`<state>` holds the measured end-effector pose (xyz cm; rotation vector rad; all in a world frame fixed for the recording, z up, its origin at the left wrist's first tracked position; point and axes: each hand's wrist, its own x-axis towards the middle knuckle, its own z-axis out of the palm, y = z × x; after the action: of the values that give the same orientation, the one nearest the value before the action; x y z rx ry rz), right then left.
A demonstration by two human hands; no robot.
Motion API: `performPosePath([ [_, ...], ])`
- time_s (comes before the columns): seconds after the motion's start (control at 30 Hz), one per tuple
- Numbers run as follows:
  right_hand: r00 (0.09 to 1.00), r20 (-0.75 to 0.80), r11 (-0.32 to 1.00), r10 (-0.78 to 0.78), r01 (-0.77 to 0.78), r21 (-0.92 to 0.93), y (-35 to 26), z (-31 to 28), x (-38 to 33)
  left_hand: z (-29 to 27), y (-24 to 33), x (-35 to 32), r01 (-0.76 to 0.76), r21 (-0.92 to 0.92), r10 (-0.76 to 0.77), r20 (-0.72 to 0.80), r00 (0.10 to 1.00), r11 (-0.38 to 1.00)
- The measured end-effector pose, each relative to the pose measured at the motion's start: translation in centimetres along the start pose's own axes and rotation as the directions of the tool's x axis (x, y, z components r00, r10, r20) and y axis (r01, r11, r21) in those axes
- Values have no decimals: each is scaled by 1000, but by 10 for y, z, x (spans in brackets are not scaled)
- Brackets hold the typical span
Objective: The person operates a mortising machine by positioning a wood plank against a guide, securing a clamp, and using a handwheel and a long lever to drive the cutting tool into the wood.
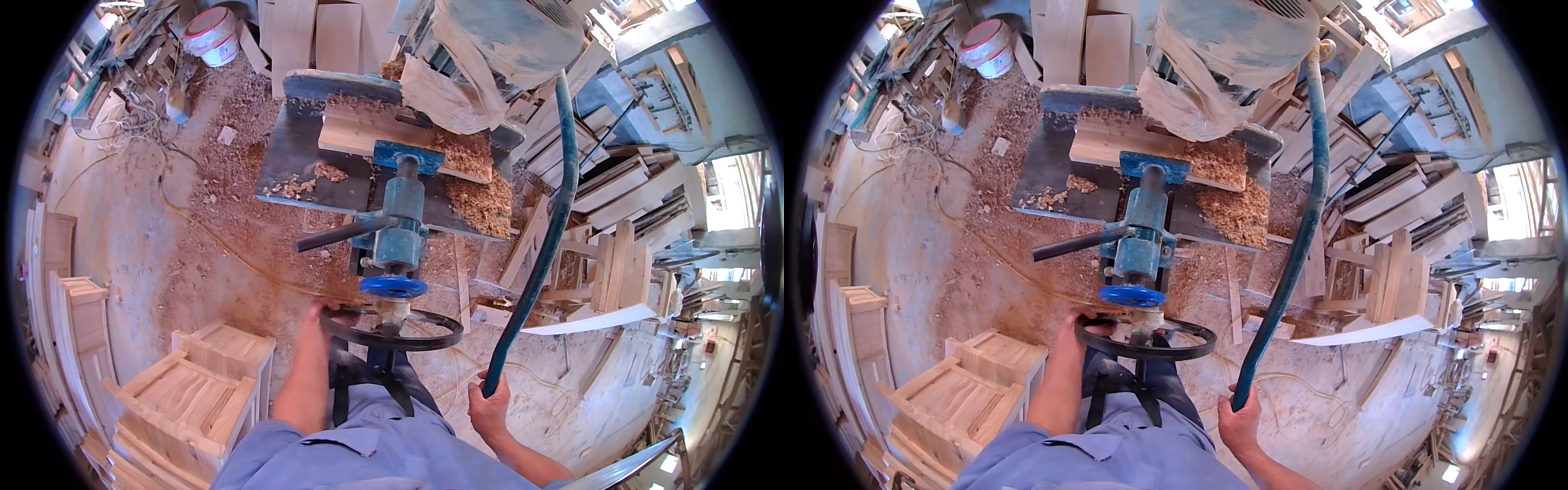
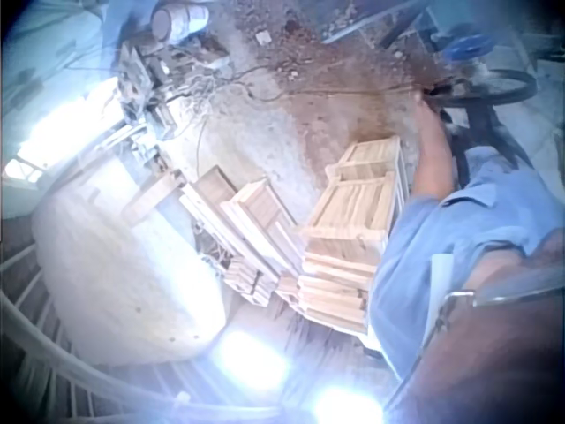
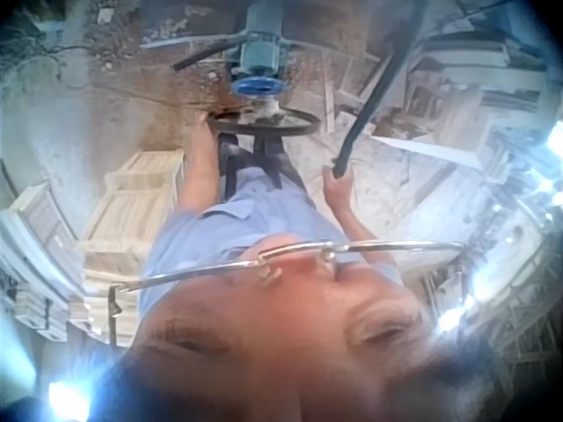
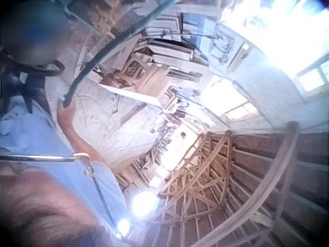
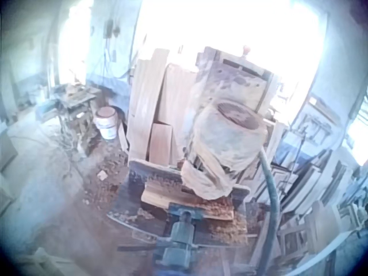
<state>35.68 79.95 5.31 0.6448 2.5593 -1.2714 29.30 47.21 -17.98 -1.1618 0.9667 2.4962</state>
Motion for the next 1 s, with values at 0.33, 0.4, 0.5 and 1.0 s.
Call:
performPosePath([
  [0.33,998,5,998,-57,57,-34,16,-1,6,8,-16,25,191,-218,-207,-52,977,957],
  [0.4,998,12,998,-68,68,-15,11,7,5,-21,-17,54,274,-454,-310,-5,951,848],
  [0.5,1000,-9,1000,-9,10,19,0,14,2,-9,12,30,344,-456,-404,-37,914,821],
  [1.0,999,-33,1000,-24,24,-19,-11,42,2,104,68,-81,-175,-188,75,-447,891,967],
])
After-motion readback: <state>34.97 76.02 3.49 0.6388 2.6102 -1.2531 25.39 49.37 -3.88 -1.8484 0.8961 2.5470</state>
